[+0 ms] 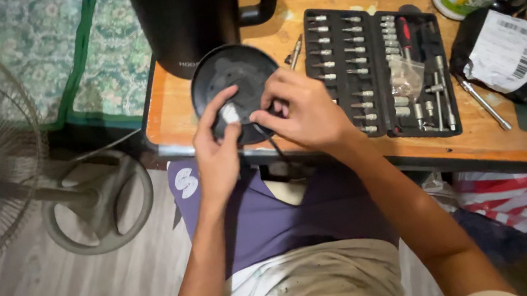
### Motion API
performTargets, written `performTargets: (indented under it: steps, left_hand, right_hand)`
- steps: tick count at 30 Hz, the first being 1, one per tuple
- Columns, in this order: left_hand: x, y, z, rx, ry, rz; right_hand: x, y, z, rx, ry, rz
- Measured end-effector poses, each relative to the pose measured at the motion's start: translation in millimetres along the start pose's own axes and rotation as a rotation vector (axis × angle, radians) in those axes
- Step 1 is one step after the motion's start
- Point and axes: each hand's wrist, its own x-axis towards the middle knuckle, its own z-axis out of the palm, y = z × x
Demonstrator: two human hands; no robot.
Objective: The person sits on the floor and repairs a black circular electronic device. They manipulate internal wires and components by hand, then use a screwdriver to tighten a screw on the device's base.
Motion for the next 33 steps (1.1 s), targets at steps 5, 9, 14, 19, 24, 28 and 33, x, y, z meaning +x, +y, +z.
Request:
performTargets:
  steps: [5,9,14,19,24,28,33]
  left_hand:
    - [-23,4,-24,-0.052,0.147,-0.161]
    - [-34,11,-32,-0.07,0.203,-0.191]
    - [-34,24,-32,0.033,0.22,-0.041]
    - [-32,22,-28,0.126,0.18,0.036]
    - [-22,14,-15,0.185,0.137,0.068]
    - [-16,10,-4,0.142,0.101,0.071]
    - [-17,10,19,0.131,0.043,0.171]
  right_hand:
    - [-5,10,-20,-0.017,0.184,0.199]
    - [-6,15,-13,-0.014,-0.022,0.138]
    - [3,10,-1,-0.201,-0.016,0.066]
    - [17,20,13,-0.294,-0.117,0.045]
    - [20,18,14,-0.209,-0.004,0.132]
    - [8,-4,-12,-0.069,0.056,0.376]
    - [-11,-28,-11,-0.026,-0.1,0.208]
